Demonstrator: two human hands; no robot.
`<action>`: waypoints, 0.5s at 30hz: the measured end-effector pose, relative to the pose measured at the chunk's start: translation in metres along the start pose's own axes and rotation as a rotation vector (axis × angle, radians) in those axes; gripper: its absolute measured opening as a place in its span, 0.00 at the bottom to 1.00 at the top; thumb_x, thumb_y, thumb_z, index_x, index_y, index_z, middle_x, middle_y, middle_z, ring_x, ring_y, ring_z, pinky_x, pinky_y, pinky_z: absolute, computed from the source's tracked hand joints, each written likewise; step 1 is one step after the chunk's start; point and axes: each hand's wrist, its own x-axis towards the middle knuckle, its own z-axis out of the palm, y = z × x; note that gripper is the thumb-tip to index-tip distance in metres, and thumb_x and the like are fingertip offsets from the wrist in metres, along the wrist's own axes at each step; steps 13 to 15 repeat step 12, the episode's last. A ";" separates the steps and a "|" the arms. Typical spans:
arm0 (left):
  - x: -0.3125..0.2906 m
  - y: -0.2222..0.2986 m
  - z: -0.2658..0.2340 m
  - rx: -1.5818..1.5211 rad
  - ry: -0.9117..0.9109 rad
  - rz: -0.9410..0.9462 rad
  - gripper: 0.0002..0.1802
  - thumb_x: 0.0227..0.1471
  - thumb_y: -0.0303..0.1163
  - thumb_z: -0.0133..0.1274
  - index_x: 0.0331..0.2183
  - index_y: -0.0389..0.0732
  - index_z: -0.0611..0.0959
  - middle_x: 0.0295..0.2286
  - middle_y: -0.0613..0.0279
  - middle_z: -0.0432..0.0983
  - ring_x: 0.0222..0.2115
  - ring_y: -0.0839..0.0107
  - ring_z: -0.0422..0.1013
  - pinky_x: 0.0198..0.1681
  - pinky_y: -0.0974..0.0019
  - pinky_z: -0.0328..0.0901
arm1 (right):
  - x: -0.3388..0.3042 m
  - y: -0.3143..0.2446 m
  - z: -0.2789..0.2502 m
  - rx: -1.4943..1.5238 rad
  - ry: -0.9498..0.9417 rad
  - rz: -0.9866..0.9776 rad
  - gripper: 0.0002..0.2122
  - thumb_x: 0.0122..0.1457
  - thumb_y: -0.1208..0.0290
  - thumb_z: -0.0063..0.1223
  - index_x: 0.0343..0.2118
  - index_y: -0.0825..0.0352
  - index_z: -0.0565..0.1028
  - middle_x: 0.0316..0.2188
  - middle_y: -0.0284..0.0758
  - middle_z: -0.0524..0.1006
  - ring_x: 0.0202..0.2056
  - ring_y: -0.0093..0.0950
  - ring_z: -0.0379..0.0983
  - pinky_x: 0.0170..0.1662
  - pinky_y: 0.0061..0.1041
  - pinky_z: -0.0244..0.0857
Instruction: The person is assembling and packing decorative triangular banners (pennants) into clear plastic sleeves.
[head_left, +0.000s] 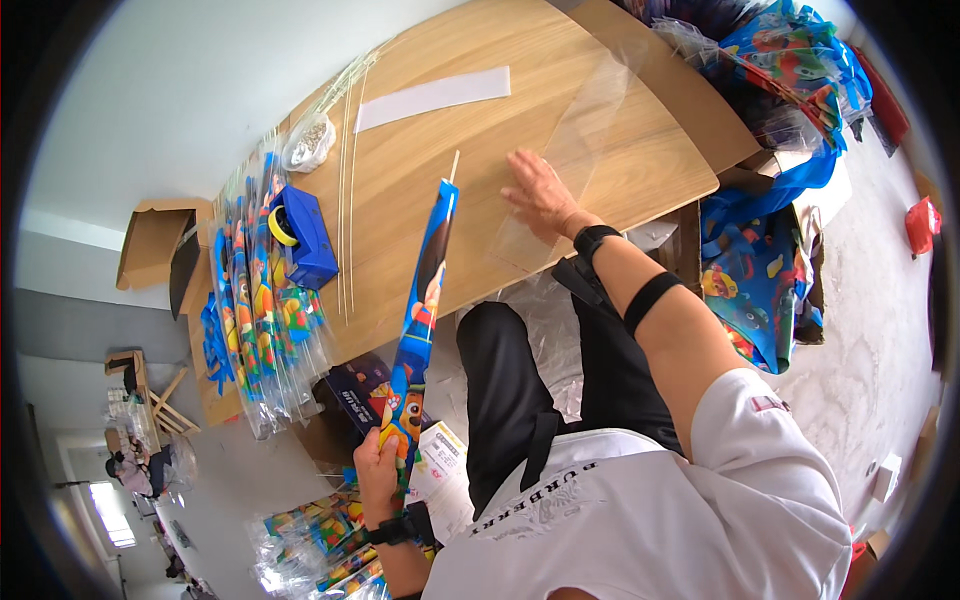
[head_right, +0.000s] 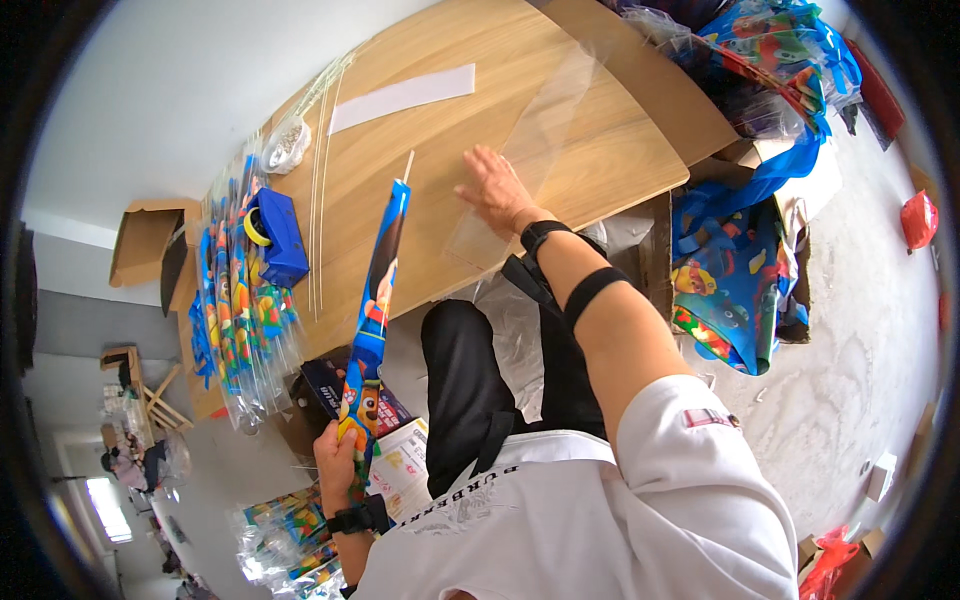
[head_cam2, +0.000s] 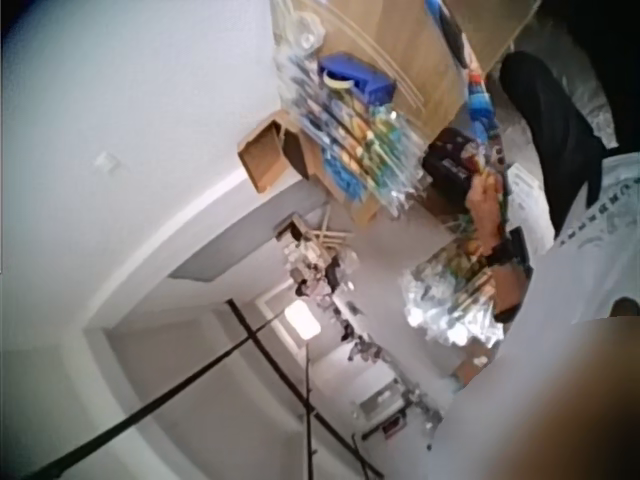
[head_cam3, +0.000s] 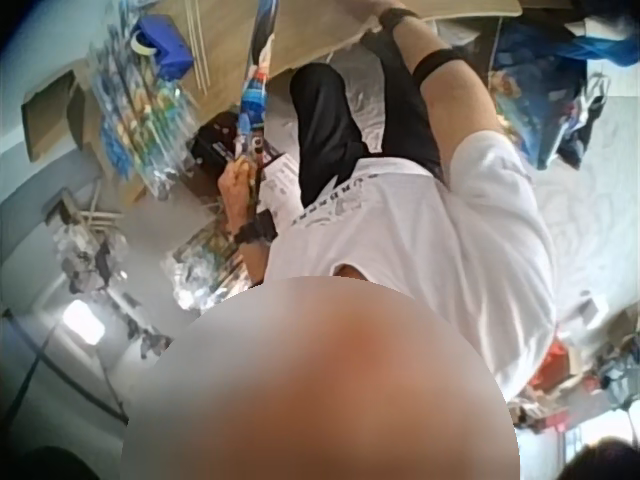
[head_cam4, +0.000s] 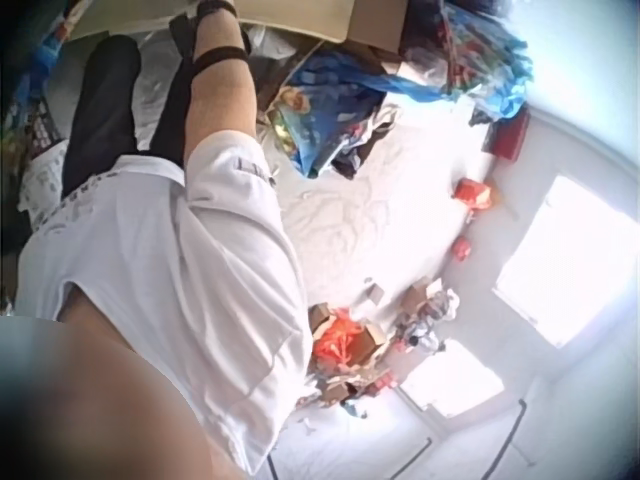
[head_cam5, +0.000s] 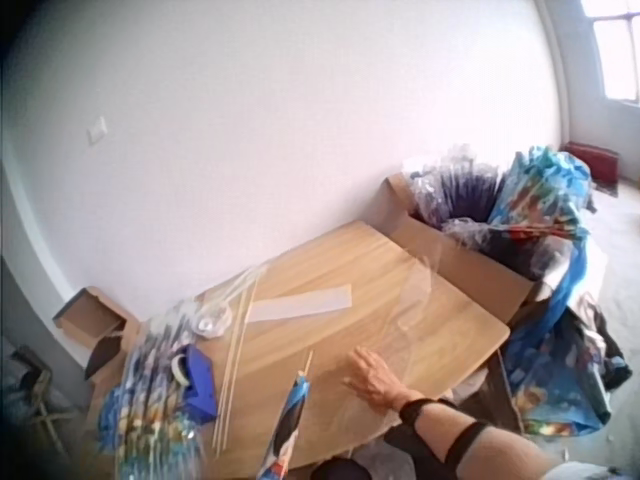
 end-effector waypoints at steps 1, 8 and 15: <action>-0.009 -0.007 -0.008 0.040 -0.020 -0.008 0.10 0.52 0.30 0.51 0.30 0.31 0.74 0.21 0.54 0.72 0.21 0.69 0.67 0.27 0.66 0.62 | -0.001 0.002 -0.005 0.219 0.138 0.045 0.28 0.56 0.59 0.52 0.56 0.71 0.63 0.61 0.48 0.58 0.62 0.42 0.52 0.63 0.35 0.49; -0.062 0.007 -0.068 0.242 -0.240 -0.082 0.10 0.48 0.30 0.53 0.24 0.32 0.75 0.16 0.54 0.69 0.18 0.63 0.67 0.24 0.65 0.60 | -0.076 -0.028 -0.028 0.368 0.070 0.119 0.15 0.41 0.72 0.58 0.34 0.71 0.71 0.52 0.46 0.66 0.56 0.46 0.59 0.58 0.36 0.58; -0.073 0.011 -0.080 0.168 -0.207 -0.255 0.09 0.49 0.32 0.54 0.27 0.35 0.79 0.19 0.63 0.75 0.20 0.66 0.70 0.26 0.68 0.62 | -0.087 -0.033 -0.025 0.204 0.104 -0.008 0.21 0.39 0.71 0.61 0.39 0.65 0.70 0.53 0.45 0.65 0.59 0.48 0.56 0.60 0.39 0.54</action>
